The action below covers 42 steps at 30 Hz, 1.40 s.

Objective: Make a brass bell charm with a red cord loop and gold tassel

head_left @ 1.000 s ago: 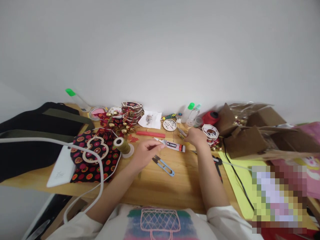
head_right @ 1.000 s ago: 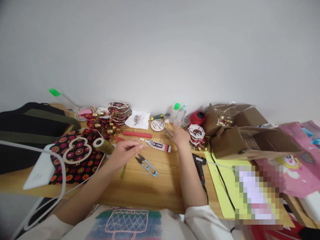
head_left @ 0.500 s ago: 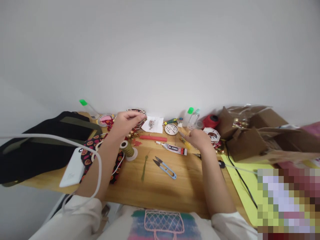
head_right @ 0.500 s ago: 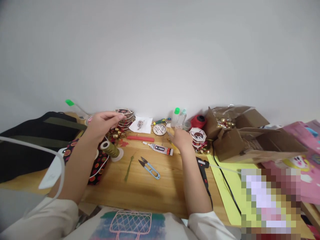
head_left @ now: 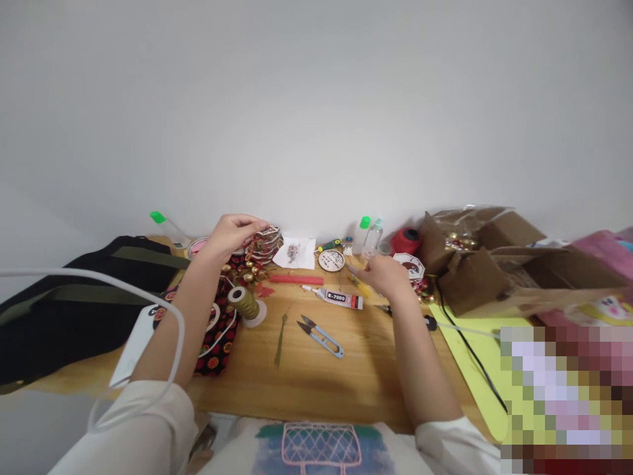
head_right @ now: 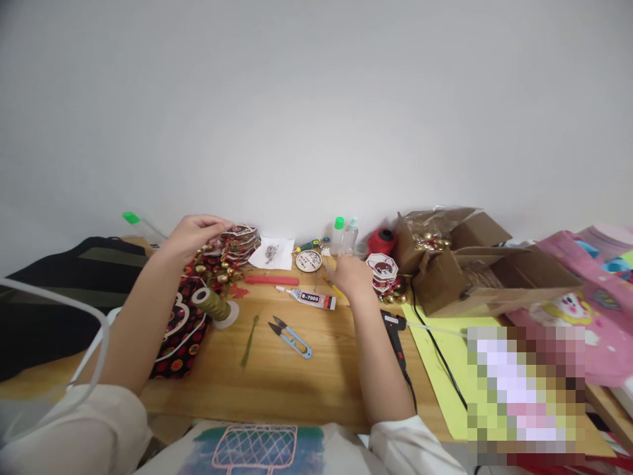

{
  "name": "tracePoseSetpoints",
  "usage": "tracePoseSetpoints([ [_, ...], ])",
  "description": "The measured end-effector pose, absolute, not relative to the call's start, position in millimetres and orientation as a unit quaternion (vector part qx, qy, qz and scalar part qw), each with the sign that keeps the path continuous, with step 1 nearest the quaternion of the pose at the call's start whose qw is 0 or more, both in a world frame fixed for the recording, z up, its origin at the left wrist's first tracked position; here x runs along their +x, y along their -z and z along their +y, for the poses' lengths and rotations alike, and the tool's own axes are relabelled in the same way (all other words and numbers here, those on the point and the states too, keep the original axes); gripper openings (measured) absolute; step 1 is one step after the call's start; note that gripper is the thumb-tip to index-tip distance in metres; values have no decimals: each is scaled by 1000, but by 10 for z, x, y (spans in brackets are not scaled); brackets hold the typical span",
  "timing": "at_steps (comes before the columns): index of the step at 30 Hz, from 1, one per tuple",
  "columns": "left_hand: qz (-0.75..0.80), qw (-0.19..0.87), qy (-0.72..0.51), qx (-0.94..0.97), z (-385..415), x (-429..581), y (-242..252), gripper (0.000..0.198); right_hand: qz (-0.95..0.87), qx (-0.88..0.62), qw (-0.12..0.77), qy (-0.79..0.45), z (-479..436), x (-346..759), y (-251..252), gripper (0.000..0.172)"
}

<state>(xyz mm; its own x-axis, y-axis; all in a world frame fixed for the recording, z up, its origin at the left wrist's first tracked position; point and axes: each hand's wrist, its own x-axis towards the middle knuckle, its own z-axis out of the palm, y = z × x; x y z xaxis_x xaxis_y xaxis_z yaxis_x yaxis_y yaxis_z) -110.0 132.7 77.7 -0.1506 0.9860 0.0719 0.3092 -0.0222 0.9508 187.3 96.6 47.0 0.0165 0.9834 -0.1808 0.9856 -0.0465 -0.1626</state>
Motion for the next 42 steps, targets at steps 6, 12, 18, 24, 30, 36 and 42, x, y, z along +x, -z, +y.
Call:
tracePoseSetpoints([
  [6, 606, 342, -388, 604, 1398, -1118, -682, 28, 695, 709, 2, 124, 954, 1862, -488, 43],
  [12, 611, 285, -303, 674, 1466, -1149, -596, 22, 692, 712, 4, 119, 947, 1839, -493, 47],
  [18, 610, 217, -198, 736, 1557, -1252, -504, 25, 691, 714, 6, 113, 929, 1834, -518, 46],
  [24, 616, 161, -118, 762, 1599, -1307, -443, 23, 691, 714, 9, 114, 935, 1842, -515, 45],
  [30, 636, 122, -74, 759, 1563, -1323, -518, 25, 695, 709, 12, 119, 939, 1841, -530, 44],
  [36, 638, 127, -14, 759, 1505, -1353, -647, 21, 697, 707, 11, 120, 943, 1845, -513, 42],
  [42, 628, 163, 11, 761, 1515, -1295, -632, 23, 696, 709, 9, 117, 960, 1850, -488, 41],
])
